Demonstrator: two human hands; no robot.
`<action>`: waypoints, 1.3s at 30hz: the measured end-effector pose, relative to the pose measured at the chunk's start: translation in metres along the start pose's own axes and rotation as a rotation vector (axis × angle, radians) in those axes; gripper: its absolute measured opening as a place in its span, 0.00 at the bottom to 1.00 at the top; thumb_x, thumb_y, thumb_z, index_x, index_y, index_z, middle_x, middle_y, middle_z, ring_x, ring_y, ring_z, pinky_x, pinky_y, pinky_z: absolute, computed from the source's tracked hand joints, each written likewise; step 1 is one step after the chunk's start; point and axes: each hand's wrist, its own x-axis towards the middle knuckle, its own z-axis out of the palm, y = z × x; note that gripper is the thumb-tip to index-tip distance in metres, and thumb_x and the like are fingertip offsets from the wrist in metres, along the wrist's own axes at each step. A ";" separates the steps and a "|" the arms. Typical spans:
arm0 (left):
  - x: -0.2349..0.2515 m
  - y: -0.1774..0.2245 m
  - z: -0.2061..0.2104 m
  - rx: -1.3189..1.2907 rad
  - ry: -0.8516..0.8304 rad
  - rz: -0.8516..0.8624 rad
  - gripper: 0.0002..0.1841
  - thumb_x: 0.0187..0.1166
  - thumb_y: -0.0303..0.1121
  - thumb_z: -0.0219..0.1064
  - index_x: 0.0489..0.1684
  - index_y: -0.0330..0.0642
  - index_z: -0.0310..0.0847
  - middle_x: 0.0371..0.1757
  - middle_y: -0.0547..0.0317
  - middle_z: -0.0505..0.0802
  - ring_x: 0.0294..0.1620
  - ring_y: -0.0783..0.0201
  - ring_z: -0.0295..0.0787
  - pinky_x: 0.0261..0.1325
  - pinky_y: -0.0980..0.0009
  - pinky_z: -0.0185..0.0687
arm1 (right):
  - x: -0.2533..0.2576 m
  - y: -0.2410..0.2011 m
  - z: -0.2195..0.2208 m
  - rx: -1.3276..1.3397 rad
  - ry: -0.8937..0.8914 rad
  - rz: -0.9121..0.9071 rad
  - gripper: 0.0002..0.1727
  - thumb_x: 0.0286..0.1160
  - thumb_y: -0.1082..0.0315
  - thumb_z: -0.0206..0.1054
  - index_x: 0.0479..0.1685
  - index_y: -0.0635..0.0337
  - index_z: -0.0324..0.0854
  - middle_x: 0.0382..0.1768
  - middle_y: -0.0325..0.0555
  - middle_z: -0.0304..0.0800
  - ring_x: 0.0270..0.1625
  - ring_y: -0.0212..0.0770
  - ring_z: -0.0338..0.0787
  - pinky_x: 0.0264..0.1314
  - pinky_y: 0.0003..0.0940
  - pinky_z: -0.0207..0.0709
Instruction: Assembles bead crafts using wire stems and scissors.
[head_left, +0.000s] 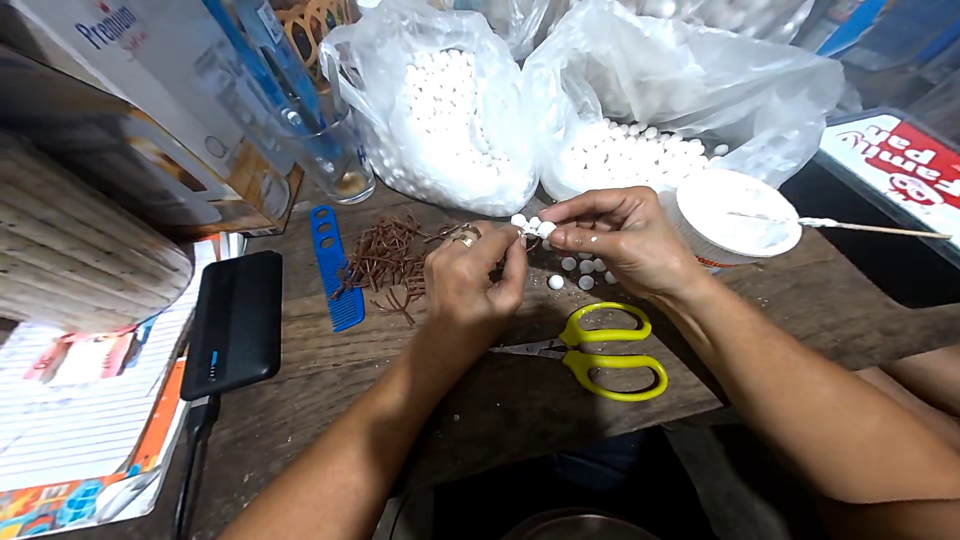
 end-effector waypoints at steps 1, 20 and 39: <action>0.000 0.000 0.000 -0.012 0.001 -0.009 0.09 0.74 0.24 0.65 0.32 0.31 0.92 0.26 0.51 0.90 0.28 0.69 0.84 0.35 0.77 0.77 | 0.000 0.000 0.000 0.000 -0.003 -0.012 0.13 0.65 0.85 0.71 0.45 0.61 0.91 0.38 0.35 0.96 0.37 0.25 0.93 0.46 0.20 0.89; 0.000 0.001 0.000 0.026 -0.008 0.026 0.09 0.73 0.25 0.65 0.31 0.32 0.93 0.25 0.52 0.89 0.27 0.66 0.83 0.33 0.75 0.75 | 0.000 0.002 0.001 0.032 0.022 -0.018 0.13 0.66 0.86 0.70 0.44 0.62 0.92 0.39 0.36 0.96 0.39 0.25 0.93 0.48 0.21 0.89; 0.000 -0.002 -0.001 0.186 -0.038 0.180 0.09 0.71 0.25 0.64 0.30 0.31 0.92 0.23 0.49 0.87 0.27 0.55 0.84 0.34 0.66 0.76 | -0.002 0.001 0.001 -0.097 0.008 -0.081 0.12 0.65 0.85 0.72 0.45 0.64 0.91 0.41 0.35 0.96 0.39 0.22 0.92 0.47 0.17 0.88</action>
